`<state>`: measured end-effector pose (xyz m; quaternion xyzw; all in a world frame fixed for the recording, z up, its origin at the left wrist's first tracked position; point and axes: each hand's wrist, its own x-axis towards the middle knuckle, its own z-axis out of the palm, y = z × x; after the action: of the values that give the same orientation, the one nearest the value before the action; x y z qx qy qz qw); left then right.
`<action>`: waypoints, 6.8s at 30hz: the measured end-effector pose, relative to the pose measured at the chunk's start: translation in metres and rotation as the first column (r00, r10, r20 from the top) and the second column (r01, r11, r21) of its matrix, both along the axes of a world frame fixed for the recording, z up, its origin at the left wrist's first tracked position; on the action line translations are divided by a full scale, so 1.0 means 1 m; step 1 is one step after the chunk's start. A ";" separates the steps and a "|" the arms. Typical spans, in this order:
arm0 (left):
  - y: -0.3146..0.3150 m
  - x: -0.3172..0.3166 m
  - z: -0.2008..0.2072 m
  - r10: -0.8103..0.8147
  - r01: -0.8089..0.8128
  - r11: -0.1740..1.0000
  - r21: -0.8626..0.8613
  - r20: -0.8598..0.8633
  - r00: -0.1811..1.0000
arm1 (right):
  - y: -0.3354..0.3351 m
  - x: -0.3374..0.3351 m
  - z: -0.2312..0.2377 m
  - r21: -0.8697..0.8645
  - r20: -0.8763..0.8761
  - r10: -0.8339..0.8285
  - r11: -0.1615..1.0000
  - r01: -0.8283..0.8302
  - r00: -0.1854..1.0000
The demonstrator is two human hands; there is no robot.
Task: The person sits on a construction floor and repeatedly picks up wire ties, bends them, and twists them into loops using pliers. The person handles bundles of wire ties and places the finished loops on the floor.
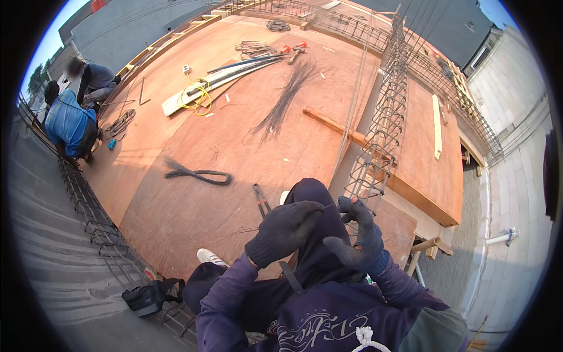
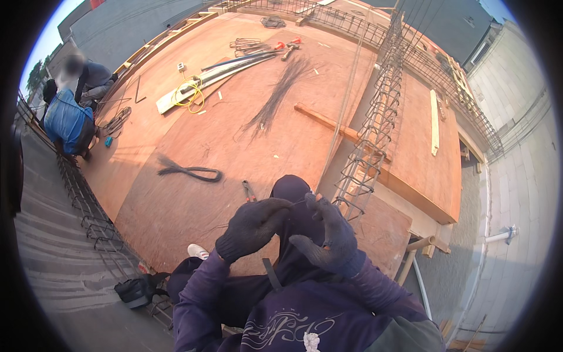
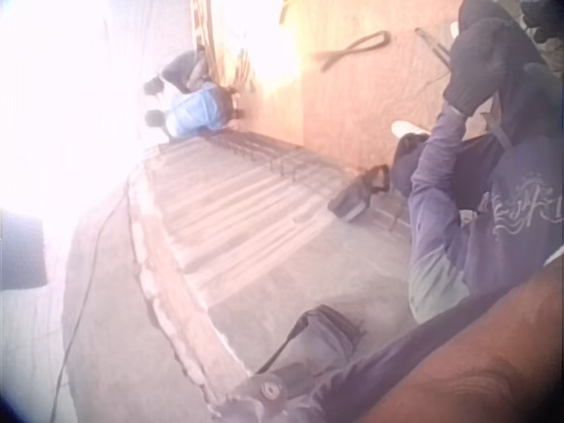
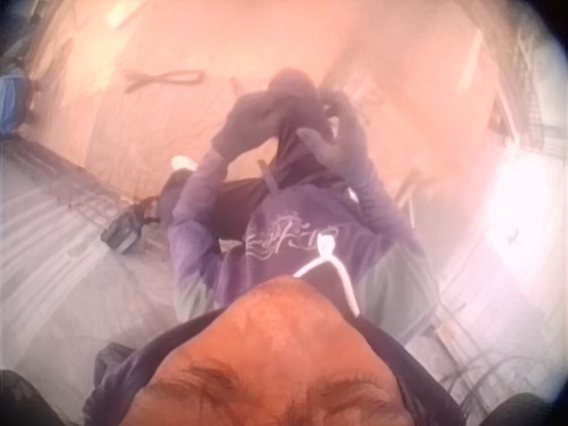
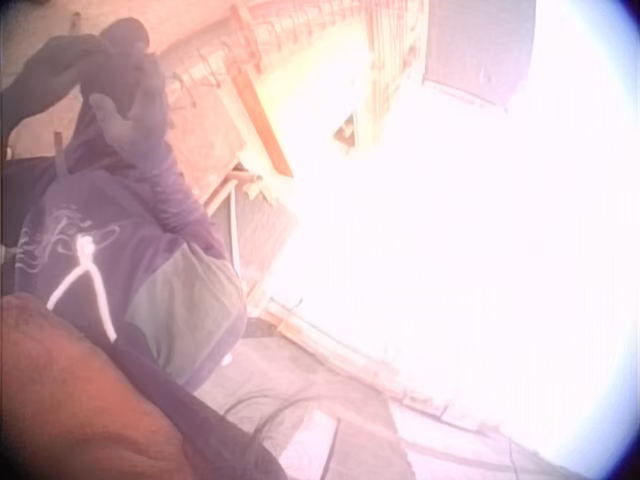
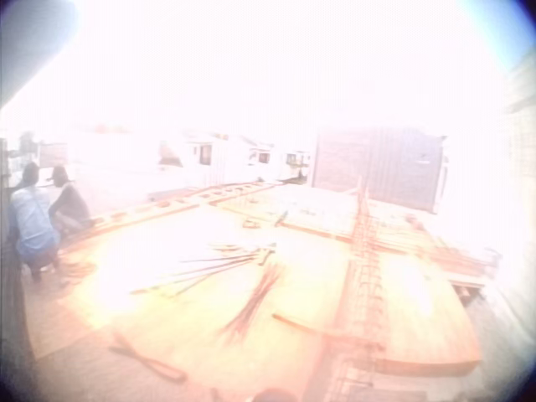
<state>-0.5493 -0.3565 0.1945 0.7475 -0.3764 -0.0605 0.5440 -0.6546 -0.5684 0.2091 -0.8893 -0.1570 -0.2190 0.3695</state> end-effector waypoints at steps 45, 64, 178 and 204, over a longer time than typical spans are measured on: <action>0.003 -0.011 -0.011 -0.033 -0.021 0.971 0.239 0.218 0.975 | -0.011 0.032 0.003 0.604 -0.598 0.121 0.717 0.347 0.792; -0.008 -0.022 -0.035 0.013 -0.186 0.932 0.312 0.482 0.876 | -0.003 0.023 0.000 0.283 -0.540 -0.020 0.937 0.204 0.841; 0.074 0.031 -0.079 0.594 -0.677 0.735 0.031 0.452 0.665 | -0.052 0.076 -0.045 -0.238 -0.295 -0.136 0.969 0.065 0.946; 0.081 0.021 -0.092 0.651 -0.661 0.746 0.088 0.114 0.750 | 0.068 0.077 -0.018 -0.142 -0.246 0.069 0.984 -0.107 0.967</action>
<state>-0.5279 -0.2751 0.1026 0.8656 -0.1058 0.1400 0.4689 -0.5774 -0.5003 0.1909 -0.9272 -0.1669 -0.0801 0.3256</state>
